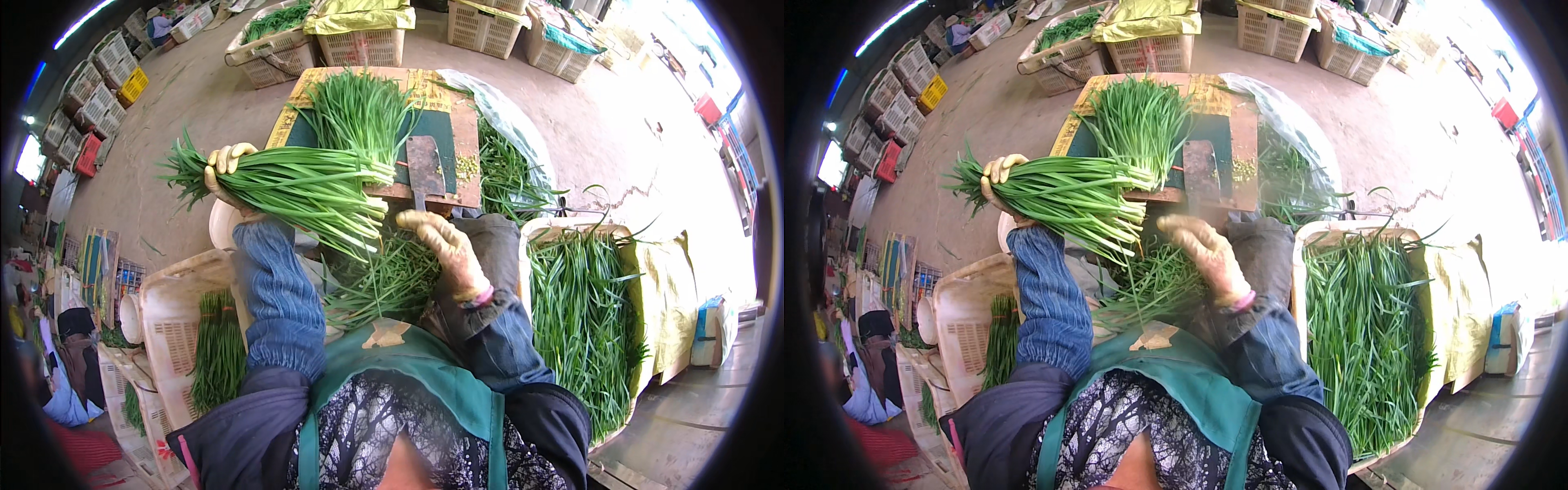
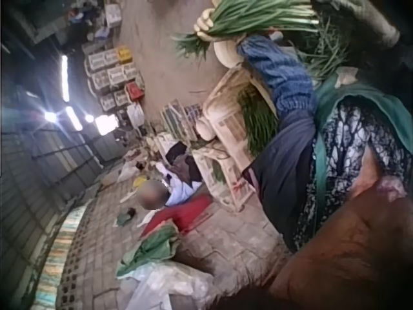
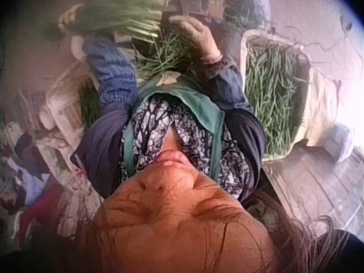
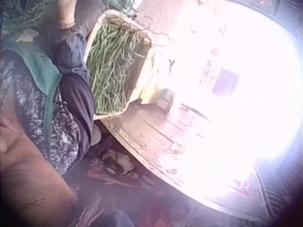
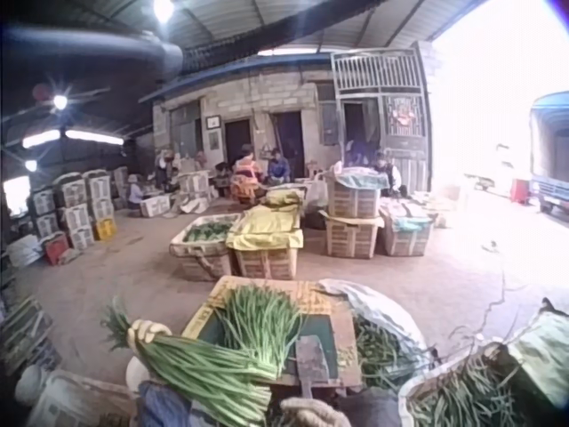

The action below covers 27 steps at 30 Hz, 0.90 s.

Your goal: The person gathers green onions from a large container, aligns them into bundles, and secures each bundle with a red rubber band. The person places the finished bundles into a nearby basket.

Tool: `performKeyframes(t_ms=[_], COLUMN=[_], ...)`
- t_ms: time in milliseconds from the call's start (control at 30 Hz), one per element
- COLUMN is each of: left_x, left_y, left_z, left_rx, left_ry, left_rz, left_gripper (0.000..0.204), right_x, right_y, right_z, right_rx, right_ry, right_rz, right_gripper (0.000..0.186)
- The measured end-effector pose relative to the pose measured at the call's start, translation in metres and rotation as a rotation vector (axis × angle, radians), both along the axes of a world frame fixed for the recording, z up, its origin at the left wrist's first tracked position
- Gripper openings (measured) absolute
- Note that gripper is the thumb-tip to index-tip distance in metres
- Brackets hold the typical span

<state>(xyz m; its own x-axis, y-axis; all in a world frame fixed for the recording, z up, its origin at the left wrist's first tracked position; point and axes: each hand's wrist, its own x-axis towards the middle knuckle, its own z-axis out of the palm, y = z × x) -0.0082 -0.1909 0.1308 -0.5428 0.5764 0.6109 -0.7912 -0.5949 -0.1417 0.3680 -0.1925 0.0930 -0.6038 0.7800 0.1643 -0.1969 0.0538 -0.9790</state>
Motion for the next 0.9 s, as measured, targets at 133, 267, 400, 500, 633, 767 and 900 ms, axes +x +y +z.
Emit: performKeyframes(t_ms=[133,267,400,500,633,767,900], left_x=[0.012,0.028,0.033,0.037,0.032,0.017,-0.026], left_y=[0.007,0.013,0.012,0.010,0.007,-0.002,-0.011], left_z=[0.004,0.004,0.005,0.008,0.011,0.022,0.026], left_rx=[0.057,0.096,0.098,-0.022,0.014,0.040,0.142], left_ry=[0.079,0.121,0.183,0.202,0.174,0.194,0.164], left_rz=[-0.062,-0.139,-0.189,-0.176,-0.284,-0.222,-0.249], left_gripper=[0.013,0.014,0.013,0.014,0.011,0.014,0.014], right_x=[-0.037,-0.061,-0.062,-0.052,-0.036,0.003,0.051], right_y=[-0.001,-0.004,-0.009,-0.015,-0.023,-0.002,0.016], right_z=[0.006,0.013,0.008,-0.002,-0.016,-0.033,-0.066], right_rx=[-0.217,-0.443,-0.430,-0.415,-0.165,0.304,0.637], right_ry=[0.177,0.146,0.148,0.217,0.253,0.054,-0.876], right_rz=[0.066,0.062,0.045,0.081,0.088,0.301,0.522], right_gripper=[0.041,0.045,0.035,0.034,0.029,0.014,0.030])
